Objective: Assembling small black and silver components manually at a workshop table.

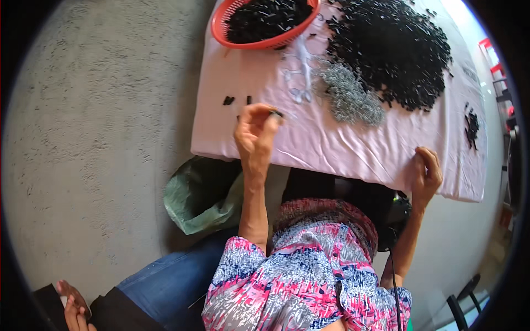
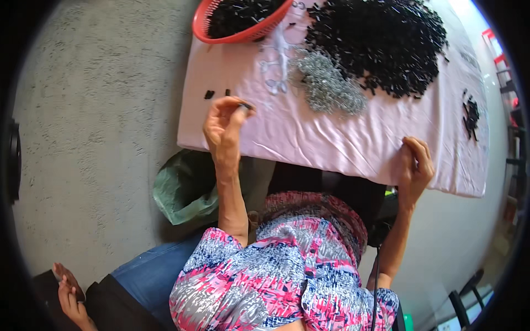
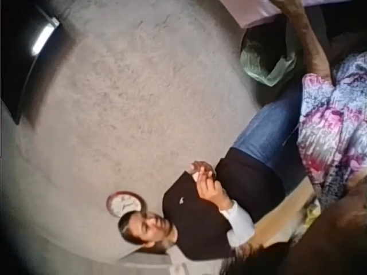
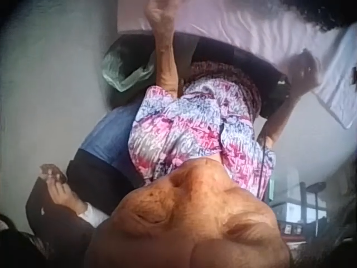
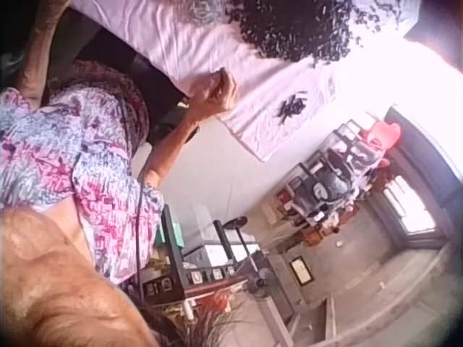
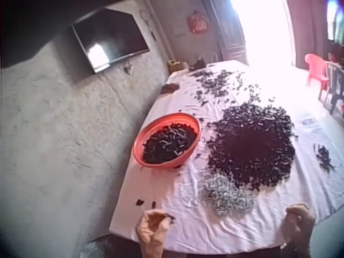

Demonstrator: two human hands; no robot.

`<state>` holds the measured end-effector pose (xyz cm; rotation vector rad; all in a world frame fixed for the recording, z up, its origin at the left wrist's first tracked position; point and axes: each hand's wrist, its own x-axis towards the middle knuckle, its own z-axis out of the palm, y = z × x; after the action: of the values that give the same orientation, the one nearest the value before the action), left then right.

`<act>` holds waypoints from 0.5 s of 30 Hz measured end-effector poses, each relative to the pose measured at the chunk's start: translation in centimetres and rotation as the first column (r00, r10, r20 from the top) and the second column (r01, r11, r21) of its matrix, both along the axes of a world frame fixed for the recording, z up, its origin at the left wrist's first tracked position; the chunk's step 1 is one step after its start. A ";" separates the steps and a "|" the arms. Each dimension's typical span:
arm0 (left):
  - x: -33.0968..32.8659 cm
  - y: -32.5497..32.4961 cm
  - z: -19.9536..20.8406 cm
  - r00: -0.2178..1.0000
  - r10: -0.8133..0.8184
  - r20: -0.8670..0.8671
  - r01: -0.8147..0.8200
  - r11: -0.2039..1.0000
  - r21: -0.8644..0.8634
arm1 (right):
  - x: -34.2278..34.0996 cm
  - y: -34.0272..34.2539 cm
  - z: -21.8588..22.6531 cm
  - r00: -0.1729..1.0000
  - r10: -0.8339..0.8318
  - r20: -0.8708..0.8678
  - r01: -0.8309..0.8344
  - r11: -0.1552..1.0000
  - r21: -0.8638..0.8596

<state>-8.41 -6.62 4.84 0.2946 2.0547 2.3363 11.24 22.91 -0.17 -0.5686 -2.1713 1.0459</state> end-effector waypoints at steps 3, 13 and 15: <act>-4.2 -3.6 -0.8 0.920 0.298 -0.253 -0.373 0.863 -0.341 | -0.5 0.0 0.0 0.999 0.029 -0.021 -0.029 1.000 0.005; -7.0 -5.3 -4.0 0.733 0.141 -0.665 -0.656 0.405 -0.637 | -1.3 -0.6 0.0 0.999 0.007 -0.041 0.001 0.980 0.197; -6.8 -4.5 -3.8 0.696 0.091 -0.713 -0.686 0.380 -0.621 | -1.2 -0.8 0.4 1.000 0.008 -0.026 -0.004 0.990 0.144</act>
<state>-15.20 -11.11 1.00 0.5160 3.6684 0.9142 10.04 22.14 0.22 -0.4787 -2.2046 0.8860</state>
